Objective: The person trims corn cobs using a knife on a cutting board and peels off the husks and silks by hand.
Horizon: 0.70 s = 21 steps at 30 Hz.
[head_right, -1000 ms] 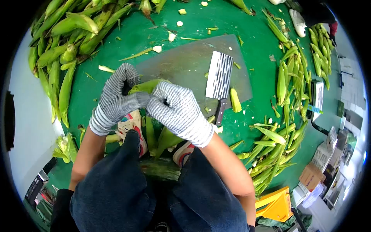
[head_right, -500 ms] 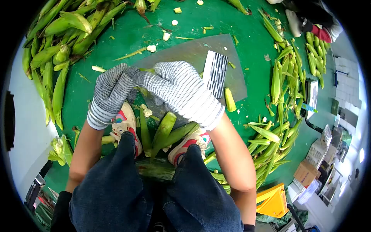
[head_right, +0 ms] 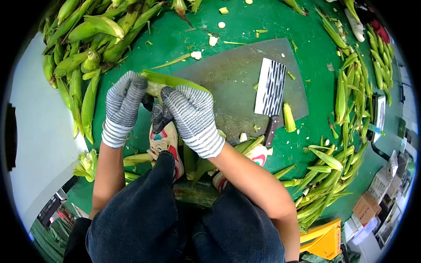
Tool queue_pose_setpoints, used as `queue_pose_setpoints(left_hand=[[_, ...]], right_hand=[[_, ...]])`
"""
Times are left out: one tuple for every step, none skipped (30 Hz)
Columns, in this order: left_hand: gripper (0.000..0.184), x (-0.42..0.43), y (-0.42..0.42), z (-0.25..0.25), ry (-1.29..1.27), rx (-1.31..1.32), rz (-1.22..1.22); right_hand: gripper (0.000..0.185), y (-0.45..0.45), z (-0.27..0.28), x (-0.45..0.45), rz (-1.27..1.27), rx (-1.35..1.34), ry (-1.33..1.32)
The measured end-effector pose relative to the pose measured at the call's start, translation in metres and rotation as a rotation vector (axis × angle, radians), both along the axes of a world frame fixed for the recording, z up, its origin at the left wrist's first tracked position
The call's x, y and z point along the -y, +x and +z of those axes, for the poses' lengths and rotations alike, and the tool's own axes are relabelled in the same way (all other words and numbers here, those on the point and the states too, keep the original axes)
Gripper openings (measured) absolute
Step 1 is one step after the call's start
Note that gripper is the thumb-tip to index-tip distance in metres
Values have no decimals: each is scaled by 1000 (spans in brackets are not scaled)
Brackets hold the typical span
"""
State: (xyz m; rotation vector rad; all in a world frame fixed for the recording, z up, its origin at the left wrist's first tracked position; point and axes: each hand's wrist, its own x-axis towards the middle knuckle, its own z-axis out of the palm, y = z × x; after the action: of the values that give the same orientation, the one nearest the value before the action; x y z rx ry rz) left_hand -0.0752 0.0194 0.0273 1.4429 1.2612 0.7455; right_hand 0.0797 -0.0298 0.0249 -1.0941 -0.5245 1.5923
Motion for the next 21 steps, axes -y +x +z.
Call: queue_pose_setpoints(left_hand=[[19,0,2,-6,17,101,36],[18,2,5,-10,26,204,77],[17,0,6,-8,-5,216,62],[16,1,12,-11,-67,275,104],[14,4,17,-15,-133,335,151],[13,6,23,-19,-198,396,194],[14,7,29,-24,-143,428,188],[14,9,35,-26,-171,488,186],[14,10,41,-28,-197,549,188],[14,11,47,-29,-224,608,190],[14,9,54,-20,-251,559,151],[14,8,59,-16,-278,549,79],[14,6,63,-13,-295,538,9],[15,4,66,-9,-314,524,-60],[17,2,69,-5,-278,461,-142],[17,1,69,-6,-160,365,-207],[18,2,68,-8,-46,265,-273],[18,4,67,-9,69,162,-341],[19,10,68,-9,311,226,-297],[20,16,66,-9,263,224,-270],[26,20,64,5,218,191,-287]], right_hand=[[15,6,-4,-1,11,-127,125],[16,9,-9,1,-14,73,192],[17,11,-12,0,-41,280,263],[20,21,-9,2,-41,85,167],[22,29,0,1,-60,-105,61],[24,39,-6,5,-82,95,17],[24,47,-7,8,-89,193,39],[24,55,-7,12,-89,292,58],[23,61,-6,17,-106,175,83],[22,66,-3,20,-89,311,51],[21,73,1,22,-70,446,21],[20,79,5,22,-48,580,1],[18,90,4,23,5,787,151],[10,96,2,23,31,863,169],[19,99,5,25,-8,777,146],[32,101,11,28,-54,689,119],[49,96,35,25,10,537,57],[45,97,32,25,74,640,134],[41,98,29,25,128,741,214],[39,98,25,26,193,786,209],[30,92,27,24,156,942,344]])
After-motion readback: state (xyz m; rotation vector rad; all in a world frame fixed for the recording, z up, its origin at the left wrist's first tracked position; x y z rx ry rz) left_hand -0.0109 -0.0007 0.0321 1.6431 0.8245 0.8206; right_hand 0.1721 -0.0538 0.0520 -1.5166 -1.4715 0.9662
